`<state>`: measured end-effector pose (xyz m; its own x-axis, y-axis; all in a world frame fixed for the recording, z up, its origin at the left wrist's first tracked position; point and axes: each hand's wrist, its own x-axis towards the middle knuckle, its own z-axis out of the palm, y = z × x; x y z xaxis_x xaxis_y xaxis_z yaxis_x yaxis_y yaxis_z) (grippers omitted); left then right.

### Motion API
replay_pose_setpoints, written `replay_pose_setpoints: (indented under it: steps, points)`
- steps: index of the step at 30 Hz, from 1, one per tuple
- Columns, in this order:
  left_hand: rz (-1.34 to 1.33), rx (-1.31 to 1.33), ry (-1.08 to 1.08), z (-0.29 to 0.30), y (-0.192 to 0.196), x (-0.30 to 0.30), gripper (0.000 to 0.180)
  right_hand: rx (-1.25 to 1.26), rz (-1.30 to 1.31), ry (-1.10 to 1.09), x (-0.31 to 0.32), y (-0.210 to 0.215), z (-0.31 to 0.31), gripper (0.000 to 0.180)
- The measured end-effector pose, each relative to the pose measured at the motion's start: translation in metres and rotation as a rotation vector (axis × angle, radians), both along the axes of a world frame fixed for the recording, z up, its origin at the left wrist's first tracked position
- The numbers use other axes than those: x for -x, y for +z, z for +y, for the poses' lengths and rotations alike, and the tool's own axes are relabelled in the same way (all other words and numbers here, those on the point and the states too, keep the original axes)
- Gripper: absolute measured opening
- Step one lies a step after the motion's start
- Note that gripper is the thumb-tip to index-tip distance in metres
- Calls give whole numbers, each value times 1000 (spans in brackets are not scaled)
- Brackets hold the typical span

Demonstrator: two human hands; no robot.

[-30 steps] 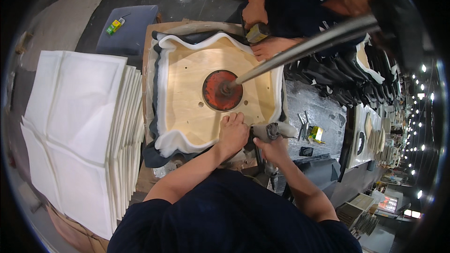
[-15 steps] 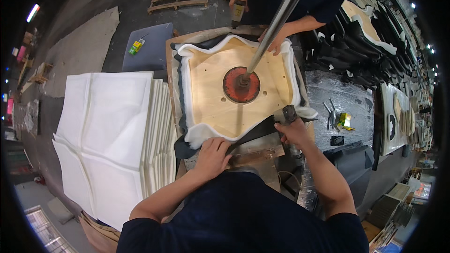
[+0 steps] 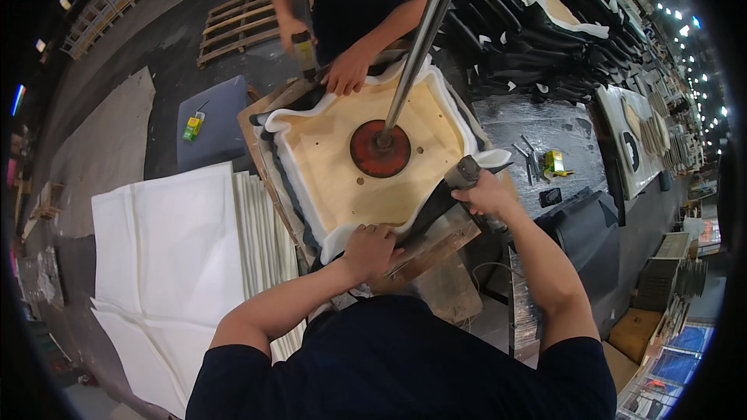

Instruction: The person assembles a chair seat by placing a black fabric cover over a foam cushion, aligning it, and securing it with a pneumatic staple gun. A coworker assists by applying adhesive to the cushion. The person then places a white protective sheet over the cushion and continues stapling the fabric edges to the wooden base.

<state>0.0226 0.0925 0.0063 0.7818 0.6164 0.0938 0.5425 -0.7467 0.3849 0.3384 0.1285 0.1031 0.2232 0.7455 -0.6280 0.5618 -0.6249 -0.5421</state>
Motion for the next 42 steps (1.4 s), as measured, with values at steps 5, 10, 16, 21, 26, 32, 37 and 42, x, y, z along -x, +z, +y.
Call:
replay_pose_setpoints:
  steps: [5,10,16,21,26,32,37,42]
  points:
    - [-130,-19,-110,14,-6,5,31,0,-14,11,-1,0,0,42]
    - [-284,-34,-134,21,-8,7,26,35,-52,26,3,8,4,45]
    - [-266,48,-92,18,-13,11,28,80,-77,41,5,12,9,46]
    - [-298,106,-93,26,-9,11,29,17,-49,9,5,4,6,47]
    - [-160,153,-53,37,-6,12,28,-7,-28,-1,1,-2,1,46]
    - [-254,181,164,43,-15,14,24,-124,174,-167,34,9,-49,36]
    - [-273,206,202,41,-22,13,24,-73,304,-162,114,20,-80,26]
    - [-300,197,222,40,-28,11,26,-58,316,-202,140,-1,-82,22]
